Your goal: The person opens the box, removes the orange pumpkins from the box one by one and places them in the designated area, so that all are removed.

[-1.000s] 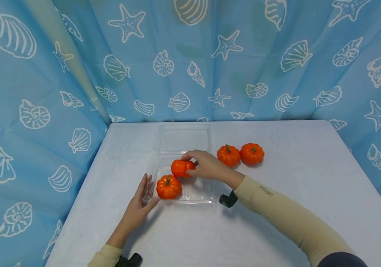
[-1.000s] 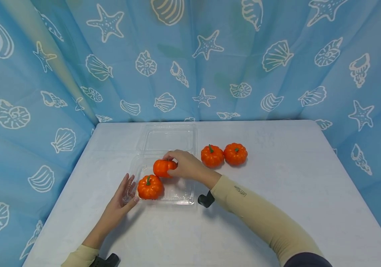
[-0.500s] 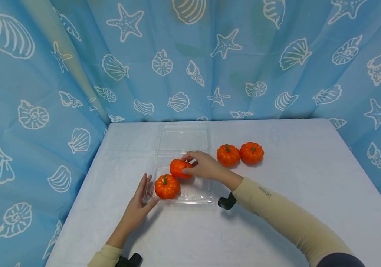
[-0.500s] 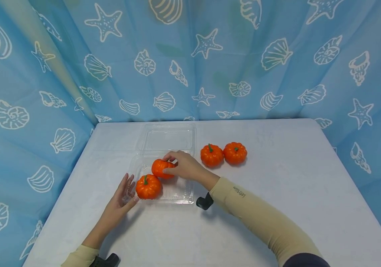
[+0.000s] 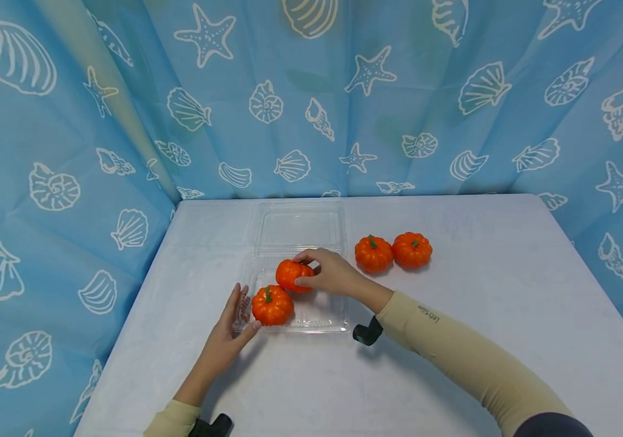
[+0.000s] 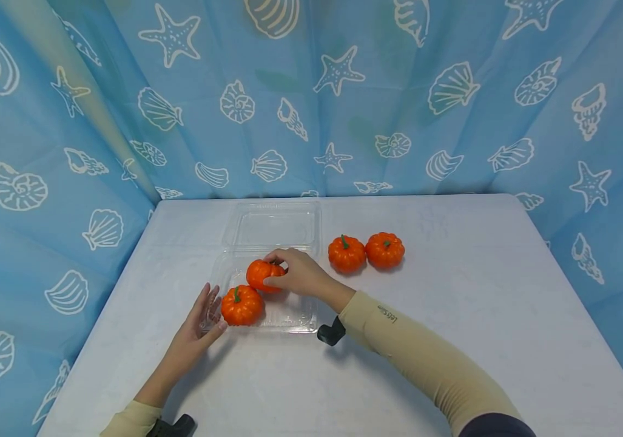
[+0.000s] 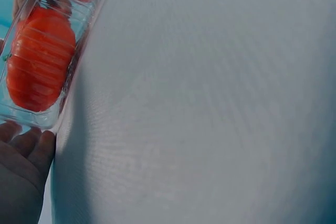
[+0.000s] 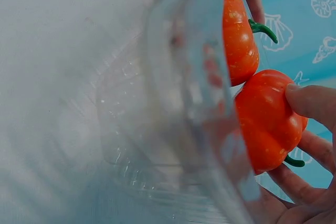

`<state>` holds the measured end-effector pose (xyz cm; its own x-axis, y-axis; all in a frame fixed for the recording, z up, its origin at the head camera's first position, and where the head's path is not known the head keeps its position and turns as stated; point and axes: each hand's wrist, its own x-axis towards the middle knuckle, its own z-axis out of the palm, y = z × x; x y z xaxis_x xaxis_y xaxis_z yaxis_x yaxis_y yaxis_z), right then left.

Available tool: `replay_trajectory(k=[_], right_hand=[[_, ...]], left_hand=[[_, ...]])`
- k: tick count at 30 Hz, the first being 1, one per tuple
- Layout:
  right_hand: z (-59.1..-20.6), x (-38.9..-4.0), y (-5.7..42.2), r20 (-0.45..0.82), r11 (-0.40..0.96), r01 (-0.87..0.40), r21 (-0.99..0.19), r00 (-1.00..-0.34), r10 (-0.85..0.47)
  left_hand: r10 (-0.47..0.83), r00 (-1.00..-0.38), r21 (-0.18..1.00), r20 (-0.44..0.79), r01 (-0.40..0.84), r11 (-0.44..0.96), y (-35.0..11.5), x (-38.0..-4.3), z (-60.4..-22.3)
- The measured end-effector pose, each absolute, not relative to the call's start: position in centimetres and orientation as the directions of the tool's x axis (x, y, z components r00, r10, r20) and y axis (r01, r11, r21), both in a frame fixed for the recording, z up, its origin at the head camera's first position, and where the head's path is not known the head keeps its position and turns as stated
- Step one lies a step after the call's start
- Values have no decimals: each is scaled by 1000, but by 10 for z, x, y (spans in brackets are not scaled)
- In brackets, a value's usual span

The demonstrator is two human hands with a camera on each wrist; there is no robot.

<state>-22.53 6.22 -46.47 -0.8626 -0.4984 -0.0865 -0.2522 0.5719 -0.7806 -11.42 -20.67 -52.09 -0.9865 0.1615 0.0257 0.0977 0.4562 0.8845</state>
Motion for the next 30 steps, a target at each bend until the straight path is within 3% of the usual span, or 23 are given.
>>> replay_trajectory(k=[12,30], right_hand=[[-462,-221,69,-80,622,-270,-735,-876,-475],[-460,-214,84,1,567,-334,-753,-862,-506]], left_hand=[[161,-987,884,15,88,459,-206,-114,-518],[159,-987,877,17,91,471,-206,-113,-517]])
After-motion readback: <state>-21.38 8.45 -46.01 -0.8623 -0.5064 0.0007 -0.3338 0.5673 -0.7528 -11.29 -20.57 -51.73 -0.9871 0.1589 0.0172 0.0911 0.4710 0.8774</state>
